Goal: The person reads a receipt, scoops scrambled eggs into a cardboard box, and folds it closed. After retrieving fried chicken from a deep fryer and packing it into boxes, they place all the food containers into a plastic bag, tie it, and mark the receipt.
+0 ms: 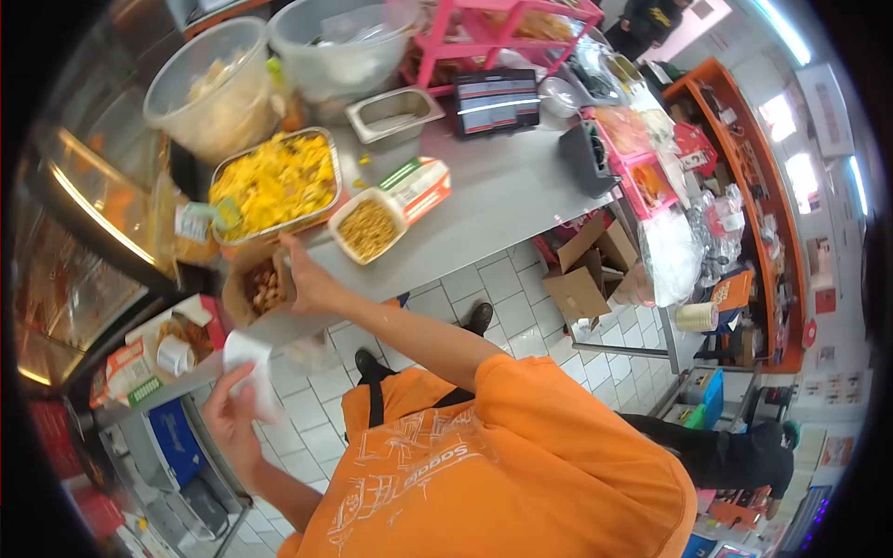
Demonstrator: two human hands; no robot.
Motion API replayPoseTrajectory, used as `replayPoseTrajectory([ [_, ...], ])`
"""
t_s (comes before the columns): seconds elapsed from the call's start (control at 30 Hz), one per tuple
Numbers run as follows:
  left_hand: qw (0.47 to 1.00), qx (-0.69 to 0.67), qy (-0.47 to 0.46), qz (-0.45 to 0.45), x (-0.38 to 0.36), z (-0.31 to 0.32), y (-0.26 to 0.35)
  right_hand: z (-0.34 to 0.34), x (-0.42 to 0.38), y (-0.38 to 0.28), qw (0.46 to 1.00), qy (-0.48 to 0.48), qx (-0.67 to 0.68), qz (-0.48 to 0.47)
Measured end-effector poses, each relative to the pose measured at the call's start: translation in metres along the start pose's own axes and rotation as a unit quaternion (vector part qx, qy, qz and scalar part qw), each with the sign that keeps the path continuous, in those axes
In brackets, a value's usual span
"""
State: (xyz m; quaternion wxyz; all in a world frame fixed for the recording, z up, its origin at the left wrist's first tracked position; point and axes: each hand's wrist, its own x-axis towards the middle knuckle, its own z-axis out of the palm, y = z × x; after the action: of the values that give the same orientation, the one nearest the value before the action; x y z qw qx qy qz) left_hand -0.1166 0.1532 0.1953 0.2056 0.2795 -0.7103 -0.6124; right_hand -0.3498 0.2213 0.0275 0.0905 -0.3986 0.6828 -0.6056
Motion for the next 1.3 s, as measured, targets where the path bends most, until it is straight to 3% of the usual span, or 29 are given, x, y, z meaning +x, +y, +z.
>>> replayPoseTrajectory([
  [0.03,0.993,0.086,-0.060,0.060,0.019,0.042,0.030,-0.015,-0.013,0.010,0.996,-0.076,-0.053,0.003],
  [0.07,0.987,0.053,-0.121,0.088,0.033,0.085,0.051,-0.035,-0.028,0.021,0.983,-0.153,-0.106,0.008],
  [0.1,0.977,0.019,-0.180,0.117,0.047,0.131,0.068,-0.073,-0.043,0.027,0.960,-0.279,-0.018,0.029],
  [0.13,0.960,-0.027,-0.224,0.167,0.060,0.182,0.080,-0.155,-0.043,-0.040,0.943,-0.324,0.082,0.012],
  [0.17,0.937,-0.074,-0.264,0.216,0.071,0.235,0.087,-0.205,-0.072,-0.013,0.905,-0.402,0.111,0.087],
  [0.2,0.936,-0.107,-0.300,0.149,0.080,0.289,0.085,-0.278,-0.078,-0.037,0.886,-0.420,0.126,0.151],
  [0.23,0.929,-0.138,-0.333,0.083,0.092,0.346,0.078,-0.337,-0.090,-0.043,0.913,-0.364,0.057,0.174],
  [0.27,0.927,-0.130,-0.334,0.107,0.107,0.408,0.068,-0.383,-0.127,-0.008,0.952,-0.241,-0.048,0.184],
  [0.33,0.938,-0.057,-0.318,0.129,0.136,0.522,0.006,-0.480,-0.147,0.006,0.917,-0.026,-0.131,0.375],
  [0.37,0.944,0.009,-0.304,0.131,0.146,0.564,-0.031,-0.522,-0.150,0.011,0.926,0.095,-0.125,0.342],
  [0.4,0.944,0.017,-0.307,0.118,0.146,0.589,-0.049,-0.564,-0.150,0.022,0.928,0.150,-0.147,0.309],
  [0.43,0.920,0.263,-0.198,0.212,0.144,0.608,-0.064,-0.598,-0.144,0.035,0.924,0.204,-0.170,0.275],
  [0.47,0.820,0.487,-0.079,0.290,0.140,0.624,-0.073,-0.623,-0.126,0.042,0.919,0.239,-0.200,0.240],
  [0.57,0.856,0.429,-0.033,0.288,0.140,0.633,-0.085,-0.682,-0.053,0.080,0.908,0.263,-0.292,0.149],
  [0.6,0.857,0.443,-0.032,0.259,0.137,0.634,-0.084,-0.694,-0.034,0.104,0.897,0.226,-0.366,0.102],
  [0.63,0.851,0.453,-0.099,0.246,0.141,0.631,-0.080,-0.702,-0.023,0.123,0.880,0.192,-0.433,0.046],
  [0.67,0.841,0.457,-0.166,0.237,0.147,0.626,-0.077,-0.704,-0.018,0.130,0.890,0.177,-0.418,0.050],
  [0.73,0.836,0.463,-0.161,0.246,0.150,0.621,-0.078,-0.712,-0.003,0.139,0.917,0.157,-0.331,0.155],
  [0.8,0.834,0.460,-0.162,0.257,0.147,0.622,-0.078,-0.717,0.002,0.126,0.907,0.159,-0.347,0.176],
  [0.9,0.835,0.467,-0.157,0.246,0.151,0.625,-0.078,-0.725,-0.007,0.097,0.905,0.309,-0.274,0.106],
  [0.97,0.839,0.464,-0.149,0.244,0.151,0.625,-0.079,-0.721,-0.017,0.061,0.859,0.441,-0.238,0.107],
  [1.0,0.840,0.464,-0.149,0.238,0.153,0.625,-0.078,-0.709,-0.022,0.054,0.847,0.512,-0.129,0.060],
  [1.03,0.842,0.465,-0.149,0.229,0.153,0.626,-0.076,-0.697,-0.032,0.054,0.850,0.507,-0.128,0.064],
  [1.1,0.845,0.466,-0.150,0.215,0.152,0.626,-0.076,-0.669,-0.057,0.066,0.918,0.376,0.015,0.128],
  [1.17,0.844,0.466,-0.147,0.223,0.153,0.625,-0.077,-0.611,-0.065,0.074,0.932,0.212,-0.067,0.287],
  [1.2,0.843,0.466,-0.148,0.222,0.153,0.626,-0.078,-0.582,-0.073,0.086,0.920,0.161,0.113,0.340],
  [1.27,0.856,0.445,-0.135,0.227,0.154,0.626,-0.079,-0.546,-0.085,0.137,0.919,0.139,0.177,0.323],
  [1.3,0.851,0.458,-0.130,0.222,0.151,0.621,-0.084,-0.526,-0.090,0.177,0.928,0.174,0.118,0.307],
])
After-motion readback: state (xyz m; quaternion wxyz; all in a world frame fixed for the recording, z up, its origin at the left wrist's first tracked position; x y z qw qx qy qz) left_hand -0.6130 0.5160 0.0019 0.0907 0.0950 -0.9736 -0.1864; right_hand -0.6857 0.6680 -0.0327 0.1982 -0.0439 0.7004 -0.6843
